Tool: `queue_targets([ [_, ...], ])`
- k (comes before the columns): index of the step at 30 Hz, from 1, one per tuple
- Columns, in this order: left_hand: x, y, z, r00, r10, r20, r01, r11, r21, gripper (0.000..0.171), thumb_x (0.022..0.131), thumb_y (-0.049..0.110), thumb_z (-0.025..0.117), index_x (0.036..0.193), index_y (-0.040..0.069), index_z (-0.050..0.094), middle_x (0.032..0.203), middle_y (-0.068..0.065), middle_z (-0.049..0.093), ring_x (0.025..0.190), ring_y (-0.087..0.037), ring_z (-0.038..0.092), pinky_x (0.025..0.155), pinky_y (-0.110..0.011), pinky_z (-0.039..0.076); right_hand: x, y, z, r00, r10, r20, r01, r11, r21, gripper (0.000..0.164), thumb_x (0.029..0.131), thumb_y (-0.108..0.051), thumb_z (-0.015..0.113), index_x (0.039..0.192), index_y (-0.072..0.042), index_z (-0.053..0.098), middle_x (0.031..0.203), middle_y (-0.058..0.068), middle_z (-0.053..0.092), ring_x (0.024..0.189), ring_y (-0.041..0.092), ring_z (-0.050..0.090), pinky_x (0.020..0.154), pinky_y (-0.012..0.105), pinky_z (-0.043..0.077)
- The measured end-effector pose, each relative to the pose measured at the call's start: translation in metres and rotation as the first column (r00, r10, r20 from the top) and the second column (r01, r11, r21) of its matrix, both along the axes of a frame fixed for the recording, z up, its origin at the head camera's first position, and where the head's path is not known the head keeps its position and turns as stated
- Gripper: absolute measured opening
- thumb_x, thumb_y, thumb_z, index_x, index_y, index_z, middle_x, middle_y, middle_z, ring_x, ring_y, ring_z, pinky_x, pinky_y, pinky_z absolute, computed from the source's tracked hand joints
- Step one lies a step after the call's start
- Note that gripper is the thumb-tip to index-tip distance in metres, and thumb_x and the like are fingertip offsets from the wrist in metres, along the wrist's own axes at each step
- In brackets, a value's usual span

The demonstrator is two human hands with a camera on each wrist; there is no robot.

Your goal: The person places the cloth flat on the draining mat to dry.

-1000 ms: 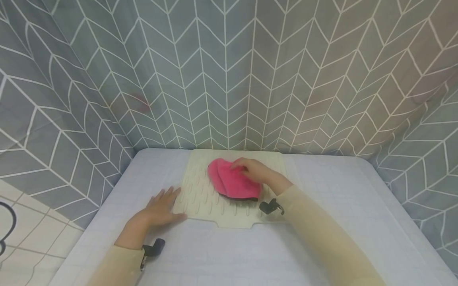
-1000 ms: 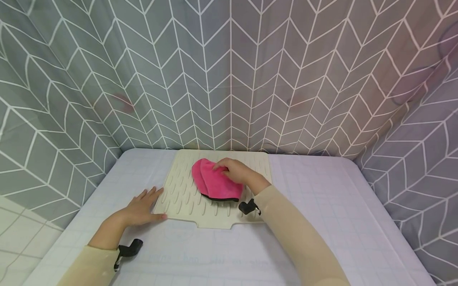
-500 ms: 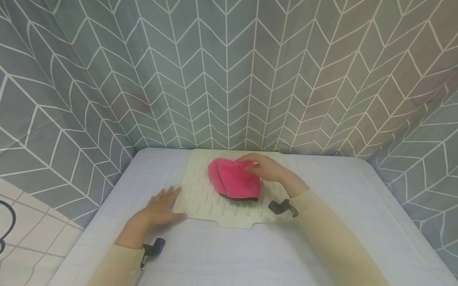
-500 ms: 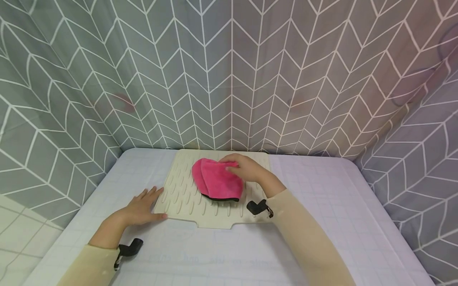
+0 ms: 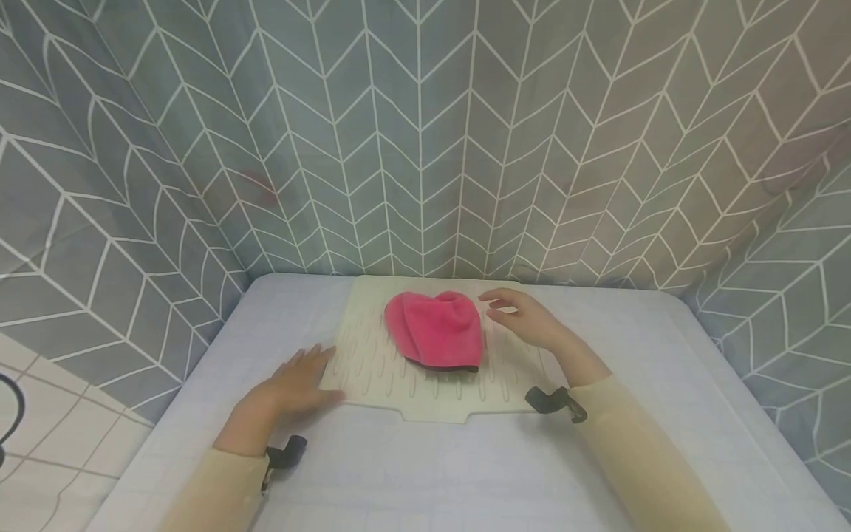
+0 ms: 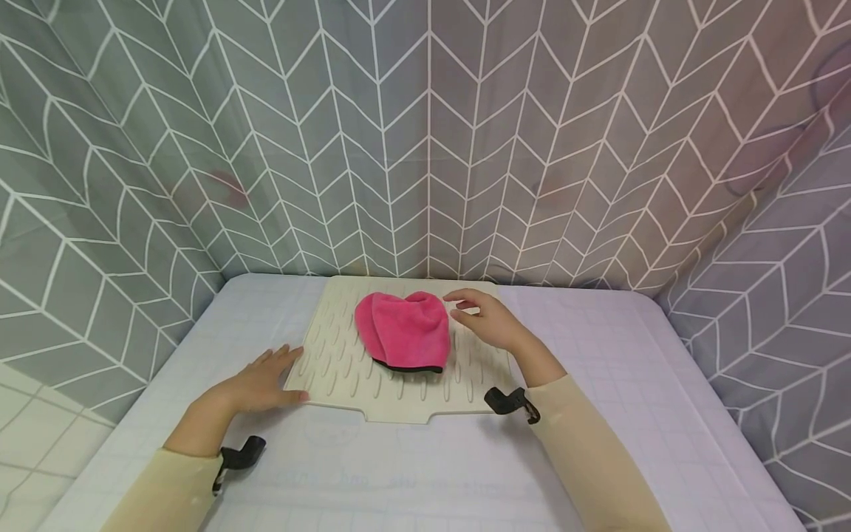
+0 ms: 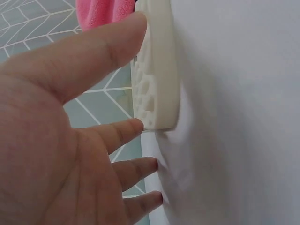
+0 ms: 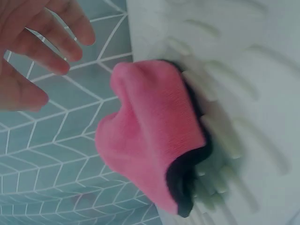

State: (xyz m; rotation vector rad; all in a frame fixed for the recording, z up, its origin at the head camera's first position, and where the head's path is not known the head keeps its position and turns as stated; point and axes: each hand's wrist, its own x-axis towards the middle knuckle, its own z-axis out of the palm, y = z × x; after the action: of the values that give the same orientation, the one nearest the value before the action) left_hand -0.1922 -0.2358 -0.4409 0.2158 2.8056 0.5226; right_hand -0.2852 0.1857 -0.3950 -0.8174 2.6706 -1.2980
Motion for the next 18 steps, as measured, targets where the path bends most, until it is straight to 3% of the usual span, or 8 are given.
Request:
queue_targets([
  [7, -0.012, 0.004, 0.002, 0.999, 0.022, -0.029, -0.02, 0.996, 0.082, 0.091, 0.091, 0.05, 0.068, 0.156, 0.0, 0.027, 0.159, -0.029, 0.024, 0.146, -0.049, 0.02, 0.117, -0.063, 0.018, 0.002, 0.011, -0.014, 0.997, -0.065, 0.05, 0.069, 0.994, -0.082, 0.037, 0.101, -0.013, 0.061, 0.133, 0.004, 0.056, 0.137, 0.023, 0.056, 0.121, 0.041, 0.058, 0.098, 0.054, 0.051],
  [12, -0.029, 0.012, -0.002, 0.995, 0.002, -0.099, 0.015, 0.986, 0.166, 0.087, 0.094, 0.046, 0.066, 0.159, 0.006, 0.024, 0.16, -0.023, 0.028, 0.147, -0.044, 0.024, 0.118, -0.059, 0.021, 0.002, 0.014, -0.02, 0.992, -0.055, 0.111, 0.073, 0.984, -0.161, 0.036, 0.101, -0.008, 0.059, 0.133, 0.008, 0.052, 0.136, 0.029, 0.053, 0.12, 0.046, 0.058, 0.095, 0.049, 0.054],
  [18, -0.048, 0.027, -0.007, 0.992, -0.001, -0.124, 0.033, 0.967, 0.252, 0.086, 0.095, 0.048, 0.065, 0.161, 0.014, 0.02, 0.162, -0.017, 0.028, 0.149, -0.038, 0.023, 0.118, -0.057, 0.022, 0.002, 0.013, -0.029, 0.981, -0.006, 0.195, 0.057, 0.965, -0.258, 0.04, 0.101, -0.007, 0.057, 0.134, 0.013, 0.046, 0.138, 0.036, 0.046, 0.124, 0.052, 0.052, 0.098, 0.053, 0.051],
])
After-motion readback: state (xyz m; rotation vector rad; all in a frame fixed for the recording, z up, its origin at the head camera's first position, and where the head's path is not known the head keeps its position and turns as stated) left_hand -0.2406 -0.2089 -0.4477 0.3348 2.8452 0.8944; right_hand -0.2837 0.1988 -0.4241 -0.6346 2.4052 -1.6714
